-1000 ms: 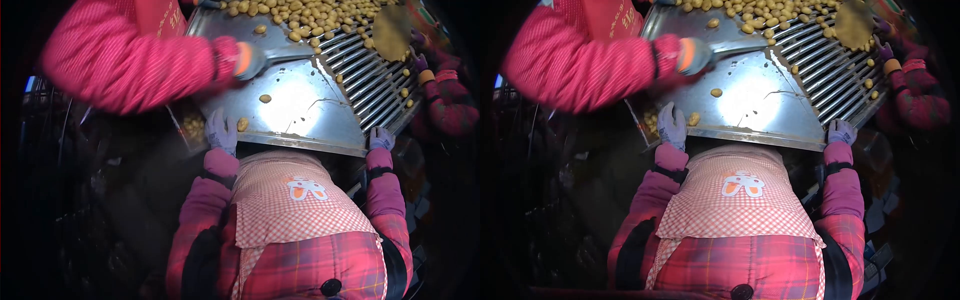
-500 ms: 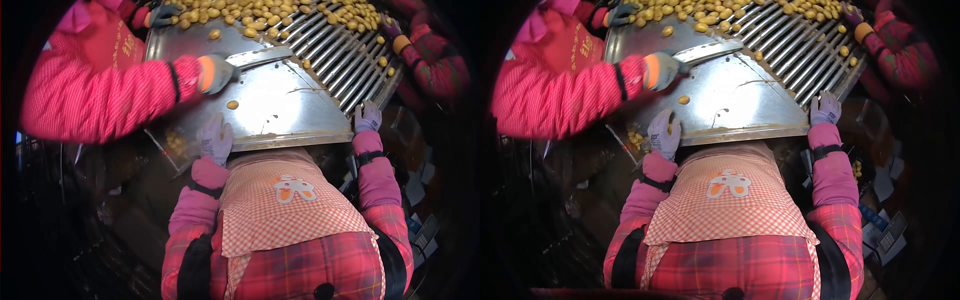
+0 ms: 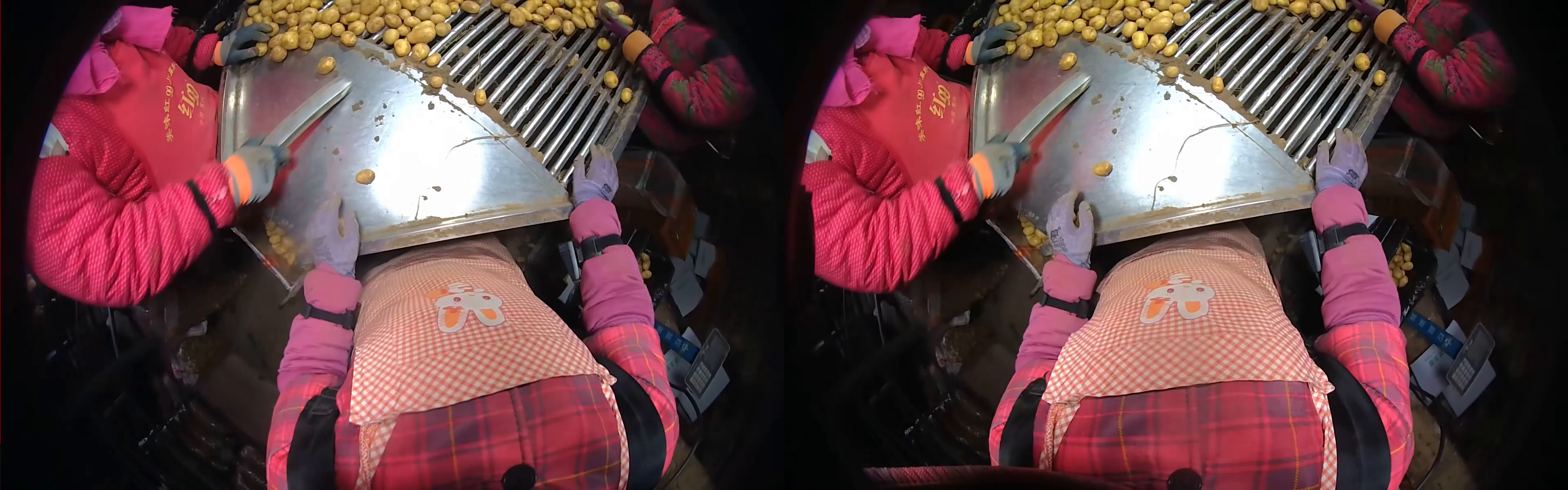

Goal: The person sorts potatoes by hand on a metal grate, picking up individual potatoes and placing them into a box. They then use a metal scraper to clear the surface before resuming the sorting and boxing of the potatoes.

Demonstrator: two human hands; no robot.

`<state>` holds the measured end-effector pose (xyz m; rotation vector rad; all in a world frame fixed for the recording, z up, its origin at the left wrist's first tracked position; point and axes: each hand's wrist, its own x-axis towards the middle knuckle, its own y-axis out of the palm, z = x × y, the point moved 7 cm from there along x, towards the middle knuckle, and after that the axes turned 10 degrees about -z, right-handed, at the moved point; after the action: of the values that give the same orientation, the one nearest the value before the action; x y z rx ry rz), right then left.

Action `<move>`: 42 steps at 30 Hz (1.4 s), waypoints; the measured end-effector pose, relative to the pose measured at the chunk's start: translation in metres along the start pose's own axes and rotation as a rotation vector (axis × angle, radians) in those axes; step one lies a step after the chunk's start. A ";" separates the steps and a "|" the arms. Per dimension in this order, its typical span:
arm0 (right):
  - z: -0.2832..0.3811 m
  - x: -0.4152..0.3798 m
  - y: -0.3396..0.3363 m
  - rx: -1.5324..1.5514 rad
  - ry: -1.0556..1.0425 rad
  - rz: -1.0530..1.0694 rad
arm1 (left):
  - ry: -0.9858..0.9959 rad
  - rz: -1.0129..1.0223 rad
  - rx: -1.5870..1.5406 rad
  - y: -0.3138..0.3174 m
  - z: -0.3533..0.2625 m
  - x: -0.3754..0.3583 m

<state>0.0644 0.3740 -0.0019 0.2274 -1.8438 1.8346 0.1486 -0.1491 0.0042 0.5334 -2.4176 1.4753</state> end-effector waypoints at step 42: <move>-0.003 -0.010 0.004 0.081 -0.063 -0.063 | 0.294 -0.212 0.309 -0.060 -0.077 0.110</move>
<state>0.0711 0.3747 -0.0104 0.3716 -1.7854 1.8800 0.0779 -0.1246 0.1314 0.5701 -1.8644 1.7061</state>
